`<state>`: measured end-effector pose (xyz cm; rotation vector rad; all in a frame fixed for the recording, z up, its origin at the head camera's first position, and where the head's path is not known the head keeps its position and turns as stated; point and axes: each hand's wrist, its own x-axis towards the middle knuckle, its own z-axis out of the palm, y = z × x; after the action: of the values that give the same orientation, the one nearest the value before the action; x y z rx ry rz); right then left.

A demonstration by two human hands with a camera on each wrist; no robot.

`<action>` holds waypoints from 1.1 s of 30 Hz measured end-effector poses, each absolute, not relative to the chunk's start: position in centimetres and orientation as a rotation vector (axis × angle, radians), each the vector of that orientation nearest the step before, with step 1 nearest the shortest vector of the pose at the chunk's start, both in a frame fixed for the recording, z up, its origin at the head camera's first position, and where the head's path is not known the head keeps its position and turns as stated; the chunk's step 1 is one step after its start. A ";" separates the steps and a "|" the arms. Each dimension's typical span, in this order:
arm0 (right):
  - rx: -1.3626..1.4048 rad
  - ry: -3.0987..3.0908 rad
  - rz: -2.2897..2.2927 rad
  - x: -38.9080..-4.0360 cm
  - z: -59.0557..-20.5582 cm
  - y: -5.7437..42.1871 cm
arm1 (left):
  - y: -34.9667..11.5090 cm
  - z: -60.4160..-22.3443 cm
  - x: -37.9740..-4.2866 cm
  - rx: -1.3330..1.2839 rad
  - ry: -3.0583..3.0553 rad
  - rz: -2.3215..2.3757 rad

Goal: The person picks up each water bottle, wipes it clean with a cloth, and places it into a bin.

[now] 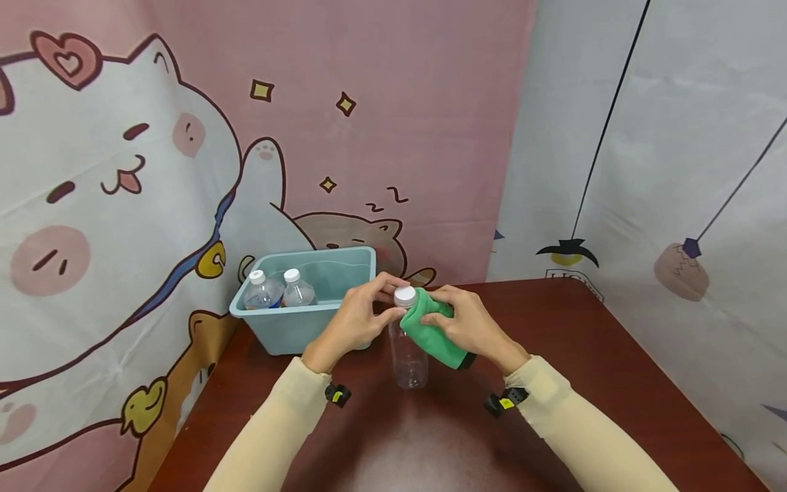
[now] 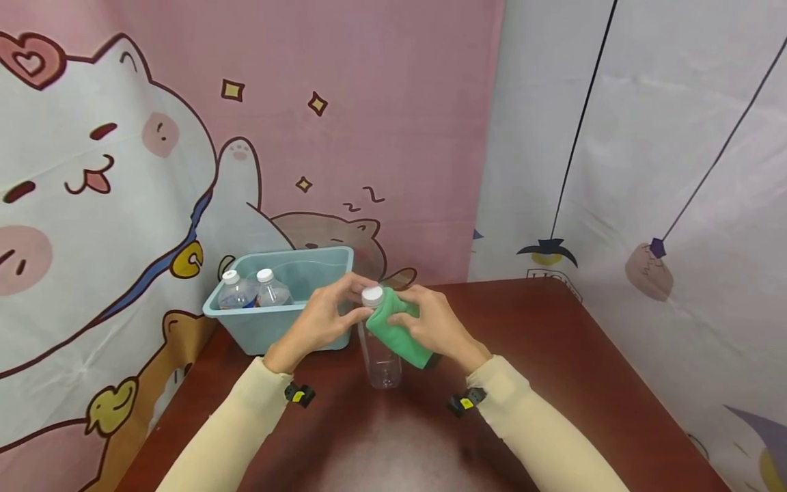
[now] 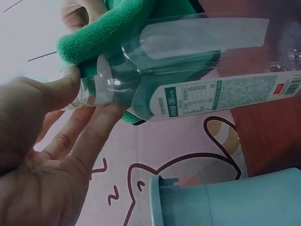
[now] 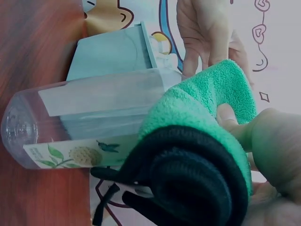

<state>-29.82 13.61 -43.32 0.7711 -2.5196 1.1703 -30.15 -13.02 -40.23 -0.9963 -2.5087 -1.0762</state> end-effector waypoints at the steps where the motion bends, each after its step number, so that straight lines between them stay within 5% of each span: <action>1: 0.770 -2.519 1.172 -29.8 -43.3 13.8 | -13.0 -40.2 -30.2 -1.003 -2.510 -1.070; 33: 0.692 -2.504 1.212 -30.6 -43.5 17.9 | -11.8 -40.0 -29.7 -0.951 -2.459 -1.088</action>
<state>-30.61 17.95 -43.51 0.6921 -2.5042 1.2120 -29.72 -11.82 -40.04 -0.9509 -2.4588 -1.0877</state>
